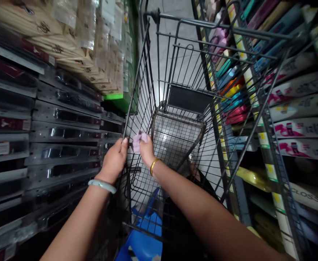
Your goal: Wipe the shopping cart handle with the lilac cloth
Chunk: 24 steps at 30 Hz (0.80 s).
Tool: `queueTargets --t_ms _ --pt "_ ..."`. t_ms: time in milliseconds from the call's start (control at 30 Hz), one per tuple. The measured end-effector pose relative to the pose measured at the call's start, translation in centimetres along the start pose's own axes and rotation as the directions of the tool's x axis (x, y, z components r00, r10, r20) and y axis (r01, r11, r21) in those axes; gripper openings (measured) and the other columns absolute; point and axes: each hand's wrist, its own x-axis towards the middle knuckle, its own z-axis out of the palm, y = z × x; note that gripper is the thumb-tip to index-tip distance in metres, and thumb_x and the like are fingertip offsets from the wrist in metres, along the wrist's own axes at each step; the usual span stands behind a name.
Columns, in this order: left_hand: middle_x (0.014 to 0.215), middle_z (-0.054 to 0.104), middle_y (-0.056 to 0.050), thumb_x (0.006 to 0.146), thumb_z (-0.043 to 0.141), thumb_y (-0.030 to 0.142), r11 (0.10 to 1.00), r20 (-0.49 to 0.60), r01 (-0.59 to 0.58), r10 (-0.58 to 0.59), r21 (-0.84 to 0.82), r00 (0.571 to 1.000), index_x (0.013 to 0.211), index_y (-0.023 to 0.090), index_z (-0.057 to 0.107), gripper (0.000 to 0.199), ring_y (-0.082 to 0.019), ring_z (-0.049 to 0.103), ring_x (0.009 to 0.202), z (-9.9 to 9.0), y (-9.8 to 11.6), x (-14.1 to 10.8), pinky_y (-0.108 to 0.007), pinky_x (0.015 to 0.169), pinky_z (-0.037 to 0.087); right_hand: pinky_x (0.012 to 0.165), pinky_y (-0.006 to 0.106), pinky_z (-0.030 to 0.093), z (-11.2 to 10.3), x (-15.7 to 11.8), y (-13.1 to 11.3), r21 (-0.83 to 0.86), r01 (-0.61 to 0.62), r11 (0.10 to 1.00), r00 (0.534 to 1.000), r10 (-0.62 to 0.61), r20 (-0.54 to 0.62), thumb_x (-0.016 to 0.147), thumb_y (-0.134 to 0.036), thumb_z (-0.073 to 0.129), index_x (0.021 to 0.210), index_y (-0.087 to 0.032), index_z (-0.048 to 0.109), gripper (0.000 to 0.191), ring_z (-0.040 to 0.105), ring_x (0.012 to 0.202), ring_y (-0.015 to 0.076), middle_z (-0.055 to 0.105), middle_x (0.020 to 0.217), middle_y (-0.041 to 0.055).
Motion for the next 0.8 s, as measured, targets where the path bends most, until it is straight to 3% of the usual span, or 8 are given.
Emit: queueTargets --t_ms 100,200,267,400,500,600,700,800 --pt "0.102 0.075 -0.013 0.102 0.026 0.064 1.0 -0.042 -0.007 0.007 0.0 0.999 0.106 0.022 0.066 0.059 -0.028 0.069 0.105 0.7 0.0 -0.2 -0.036 0.091 0.051 0.076 0.025 0.059 0.4 0.3 -1.5 0.062 0.027 0.998 0.997 -0.022 -0.076 0.087 -0.023 0.062 0.106 -0.021 0.062 0.019 0.07 0.086 0.0142 0.073 0.102 0.0019" --pt "0.099 0.074 -0.012 0.102 0.024 0.065 1.0 -0.061 -0.01 0.011 0.001 0.998 0.104 0.022 0.066 0.06 -0.029 0.067 0.1 0.9 0.2 -0.2 -0.038 0.089 0.05 0.087 0.027 0.058 1.5 1.6 -4.4 0.085 0.231 0.969 0.972 -0.226 -0.061 0.088 -0.027 0.064 0.108 -0.022 0.062 0.021 0.07 0.093 0.0147 0.073 0.103 0.0012" --pt "0.101 0.073 -0.012 0.102 0.023 0.066 1.0 -0.061 -0.015 0.014 -0.008 0.998 0.106 0.021 0.065 0.061 -0.029 0.067 0.099 1.1 -0.2 -0.7 -0.039 0.09 0.05 0.087 0.027 0.058 1.5 0.2 -4.2 0.025 0.274 0.962 0.962 -0.273 -0.022 0.087 -0.024 0.064 0.105 -0.023 0.064 0.019 0.068 0.091 0.0146 0.072 0.1 -0.0002" --pt "0.112 0.074 -0.014 0.102 0.022 0.067 0.997 -0.03 -0.022 0.02 -0.067 0.999 0.121 0.02 0.065 0.067 -0.029 0.067 0.106 1.6 -2.1 -3.5 -0.041 0.097 0.05 0.081 0.025 0.057 -0.5 -7.5 1.7 -0.097 0.001 0.995 1.0 -0.001 0.0 0.079 -0.011 0.061 0.098 -0.023 0.066 0.023 0.066 0.082 0.0132 0.071 0.092 -0.0028" --pt "0.121 0.074 -0.016 0.102 0.023 0.067 0.994 -0.014 -0.006 0.004 -0.106 1.0 0.126 0.017 0.066 0.07 -0.028 0.067 0.113 2.1 -3.9 -6.1 -0.041 0.1 0.05 0.071 0.022 0.056 -1.4 -10.6 4.7 -0.026 -0.269 0.963 0.962 0.268 -0.045 0.079 -0.009 0.06 0.095 -0.021 0.063 0.021 0.065 0.075 0.0119 0.069 0.085 -0.0035" --pt "0.126 0.073 -0.016 0.102 0.024 0.067 0.991 -0.01 0.003 -0.004 -0.133 1.0 0.127 0.017 0.067 0.07 -0.028 0.066 0.118 2.6 -5.0 -7.9 -0.04 0.103 0.05 0.069 0.022 0.056 -0.6 -8.7 3.2 0.087 -0.197 0.977 0.975 0.204 -0.083 0.084 -0.015 0.061 0.097 -0.022 0.06 0.015 0.066 0.075 0.0117 0.069 0.089 -0.0028" --pt "0.122 0.074 -0.014 0.103 0.024 0.065 0.988 -0.019 0.005 -0.008 -0.152 1.0 0.121 0.018 0.068 0.067 -0.026 0.067 0.114 3.0 -5.3 -8.5 -0.038 0.1 0.05 0.077 0.024 0.056 0.2 -7.2 1.5 -0.024 -0.034 0.999 0.997 0.033 -0.073 0.087 -0.019 0.063 0.1 -0.023 0.06 0.014 0.066 0.082 0.0134 0.068 0.093 -0.0017" --pt "0.116 0.074 -0.013 0.104 0.024 0.064 0.987 -0.046 0.016 -0.024 -0.16 0.999 0.118 0.018 0.068 0.065 -0.025 0.067 0.107 3.3 -5.4 -8.5 -0.038 0.097 0.051 0.081 0.027 0.056 -1.0 -10.4 3.1 -0.238 -0.096 0.967 0.995 0.097 -0.008 0.086 -0.016 0.059 0.107 -0.024 0.061 0.022 0.065 0.086 0.0152 0.069 0.097 -0.0002"
